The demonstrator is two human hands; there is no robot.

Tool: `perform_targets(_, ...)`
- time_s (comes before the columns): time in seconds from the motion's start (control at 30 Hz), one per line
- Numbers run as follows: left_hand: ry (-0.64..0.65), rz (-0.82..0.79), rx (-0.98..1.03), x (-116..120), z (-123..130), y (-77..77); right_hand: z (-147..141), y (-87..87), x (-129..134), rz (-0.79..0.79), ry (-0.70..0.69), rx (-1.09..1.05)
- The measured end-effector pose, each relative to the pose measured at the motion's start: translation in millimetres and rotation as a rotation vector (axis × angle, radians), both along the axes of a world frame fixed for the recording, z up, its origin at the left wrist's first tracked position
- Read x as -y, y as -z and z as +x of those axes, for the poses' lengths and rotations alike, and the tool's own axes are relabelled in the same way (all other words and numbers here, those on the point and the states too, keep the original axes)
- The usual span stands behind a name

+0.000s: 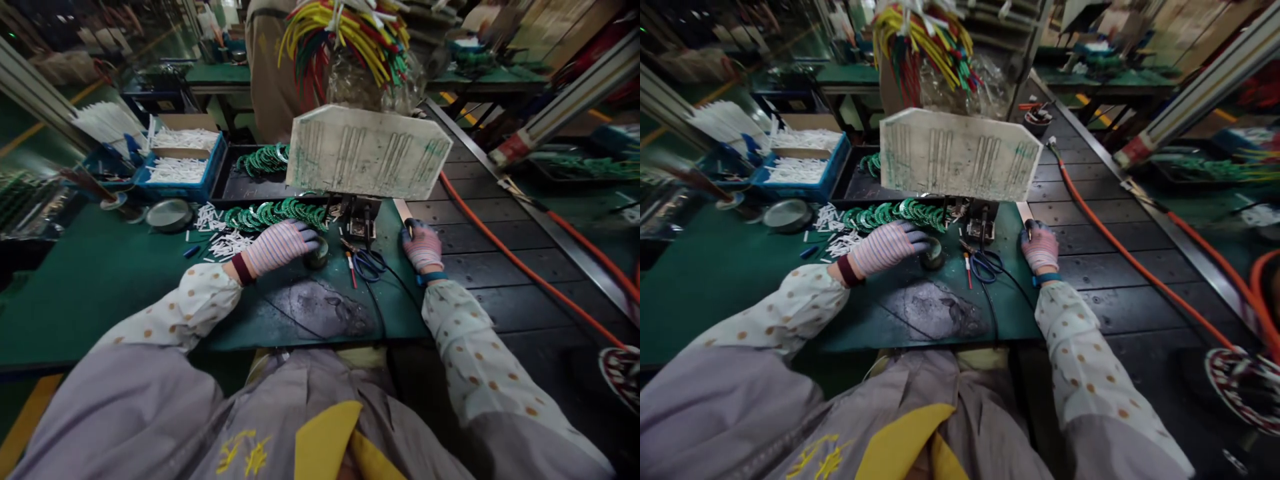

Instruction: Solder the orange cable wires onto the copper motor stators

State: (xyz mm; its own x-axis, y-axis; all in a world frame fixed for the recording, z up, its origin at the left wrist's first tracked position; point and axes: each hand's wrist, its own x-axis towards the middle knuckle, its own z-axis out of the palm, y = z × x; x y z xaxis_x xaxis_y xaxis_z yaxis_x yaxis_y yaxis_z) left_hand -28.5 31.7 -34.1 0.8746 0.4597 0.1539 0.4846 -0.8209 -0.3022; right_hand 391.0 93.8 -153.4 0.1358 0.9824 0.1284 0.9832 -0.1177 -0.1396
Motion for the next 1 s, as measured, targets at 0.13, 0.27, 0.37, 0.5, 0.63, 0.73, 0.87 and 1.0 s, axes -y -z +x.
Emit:
perform_targets(0.13, 0.042, 0.014, 0.009, -10, -6, 1.9, -1, 1.6, 1, -0.002, 0.021, -0.005)
perform_targets(0.27, 0.092, 0.024, 0.067, -10, -4, 13.5, -4, -1.6, 3, 0.01, 0.009, -0.01)
perform_targets(0.37, 0.07, 0.03, 0.105, -10, -5, 20.6, -6, -3.0, 4, 0.036, -0.008, -0.013)
perform_targets(0.5, 0.059, 0.017, 0.126, -6, -6, 23.0, -7, -2.3, 2, 0.072, -0.016, -0.031)
perform_targets(0.63, 0.011, -0.012, 0.168, 3, -7, 20.0, -5, -5.2, -2, 0.11, 0.002, -0.079)
perform_targets(0.73, -0.113, 0.008, 0.305, 13, -20, 24.6, -4, -12.6, 5, 0.21, 0.044, -0.13)
perform_targets(0.87, -0.373, -0.014, 0.514, 30, -52, 48.3, -29, -28.5, 41, 0.64, -0.038, -0.286)
perform_targets(1.0, -0.451, -0.205, 0.544, 45, -69, 59.5, -90, -40.5, 72, 0.612, -0.373, -0.334)
